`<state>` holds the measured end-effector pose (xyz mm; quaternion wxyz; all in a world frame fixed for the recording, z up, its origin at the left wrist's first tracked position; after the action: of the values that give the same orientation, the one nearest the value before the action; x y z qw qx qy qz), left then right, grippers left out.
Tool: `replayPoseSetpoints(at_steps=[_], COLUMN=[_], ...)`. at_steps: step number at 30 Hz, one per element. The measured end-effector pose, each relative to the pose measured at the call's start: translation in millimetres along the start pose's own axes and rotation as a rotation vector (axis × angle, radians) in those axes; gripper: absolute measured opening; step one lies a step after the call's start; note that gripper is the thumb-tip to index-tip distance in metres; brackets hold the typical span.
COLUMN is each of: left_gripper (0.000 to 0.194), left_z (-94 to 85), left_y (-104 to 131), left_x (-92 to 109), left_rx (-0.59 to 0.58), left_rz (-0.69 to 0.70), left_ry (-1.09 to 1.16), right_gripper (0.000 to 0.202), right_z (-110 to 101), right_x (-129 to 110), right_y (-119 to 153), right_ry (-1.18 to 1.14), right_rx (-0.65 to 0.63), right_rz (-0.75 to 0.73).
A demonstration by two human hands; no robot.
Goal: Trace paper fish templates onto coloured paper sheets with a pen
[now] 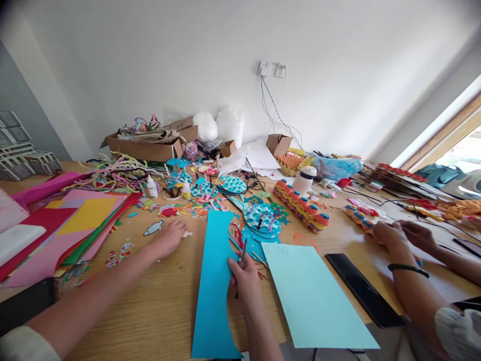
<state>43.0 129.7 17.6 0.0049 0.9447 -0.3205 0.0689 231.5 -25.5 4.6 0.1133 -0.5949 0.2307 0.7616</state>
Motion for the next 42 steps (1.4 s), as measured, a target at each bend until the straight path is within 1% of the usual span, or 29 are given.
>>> replayPoseSetpoints(at_steps=[4,6,7,8,10,13,15,17,18,19,20,22,23,24,25,26,28,29,32,34,36,37,39,42], left_gripper=[0.033,0.037,0.038,0.037,0.036,0.040,0.042,0.042,0.041,0.039,0.038,0.037,0.037,0.039,0.041,0.042,0.042,0.041,0.042,0.047,0.051,0.047,0.040,0.049], left_z=[-29.4,-39.5,-41.2,-40.4,-32.7,-14.6,-4.0,3.4,6.0,8.0,9.6,12.0,12.9,13.7,14.5,15.4,17.8,19.4,23.0,22.0,18.6,18.0,20.0,27.2], left_y=[2.5,9.9,15.3,21.8,36.3,57.6,68.1,74.5,76.4,77.8,78.9,80.7,81.6,82.5,83.3,83.9,84.9,85.4,90.6,100.6,117.4,127.8,150.0,178.1], left_x=[-25.4,-28.8,-26.7,-22.1,-6.8,20.4,34.6,45.1,49.2,52.7,55.6,60.6,63.2,66.1,69.5,73.1,80.2,82.8,83.0,75.4,64.4,59.4,52.7,53.6], left_rx=[0.083,0.114,0.119,0.117,0.094,0.039,-0.001,-0.026,-0.034,-0.039,-0.046,-0.062,-0.068,-0.074,-0.079,-0.082,-0.087,-0.090,-0.074,-0.024,0.043,0.038,-0.024,-0.076], left_rz=[-0.119,-0.156,-0.164,-0.161,-0.128,-0.078,-0.075,-0.060,-0.046,-0.033,-0.023,-0.024,-0.030,-0.035,-0.038,-0.038,-0.036,-0.034,-0.012,0.029,0.092,0.128,0.193,0.274], left_ry=[0.061,0.092,0.106,0.119,0.137,0.151,0.150,0.154,0.153,0.150,0.142,0.118,0.109,0.107,0.111,0.117,0.133,0.140,0.184,0.245,0.306,0.335,0.374,0.375], right_gripper=[0.035,0.031,0.028,0.026,0.019,0.016,0.013,0.007,0.009,0.010,0.011,0.012,0.012,0.012,0.012,0.011,0.014,0.016,0.012,0.009,0.008,0.008,0.008,0.009], right_z=[12.4,21.6,26.1,29.9,34.7,34.3,34.2,36.7,38.1,38.8,39.2,37.7,36.5,35.4,34.9,35.3,38.5,40.4,41.5,37.2,30.3,27.1,22.8,21.6], right_x=[0.0,1.1,2.2,3.4,5.2,1.9,-2.2,-6.6,-10.1,-14.6,-19.3,-27.3,-28.8,-27.7,-23.7,-17.3,-0.4,6.9,17.4,16.4,14.2,14.4,18.5,28.9], right_y=[-5.6,-10.3,-13.2,-16.3,-21.9,-23.4,-17.0,-6.4,-0.2,5.9,11.5,20.1,22.6,23.6,23.2,22.0,19.4,18.9,20.1,24.7,33.3,38.9,51.8,69.3], right_ry=[0.122,0.183,0.214,0.248,0.332,0.424,0.458,0.539,0.604,0.675,0.745,0.842,0.861,0.856,0.828,0.780,0.638,0.566,0.394,0.337,0.335,0.349,0.362,0.486], right_rx=[-0.026,-0.057,-0.075,-0.086,-0.094,-0.022,-0.020,-0.087,-0.109,-0.105,-0.088,-0.009,0.021,0.025,-0.004,-0.063,-0.216,-0.269,-0.283,-0.261,-0.253,-0.268,-0.310,-0.317], right_rz=[-0.032,-0.044,-0.043,-0.046,-0.064,-0.190,-0.245,-0.237,-0.252,-0.289,-0.341,-0.455,-0.492,-0.497,-0.462,-0.399,-0.212,-0.139,-0.033,-0.009,0.012,0.031,0.087,0.102])
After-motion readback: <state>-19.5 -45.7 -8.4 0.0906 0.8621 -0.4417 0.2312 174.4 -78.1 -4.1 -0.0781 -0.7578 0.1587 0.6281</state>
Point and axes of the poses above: each hand's wrist, its own y-axis away from the middle knuckle, its own z-axis out of the palm, x = y × z, the point moved 3 cm from there along -y, towards the middle knuckle, and after that the axes turned 1 degree about -x, right-handed, at the moved point
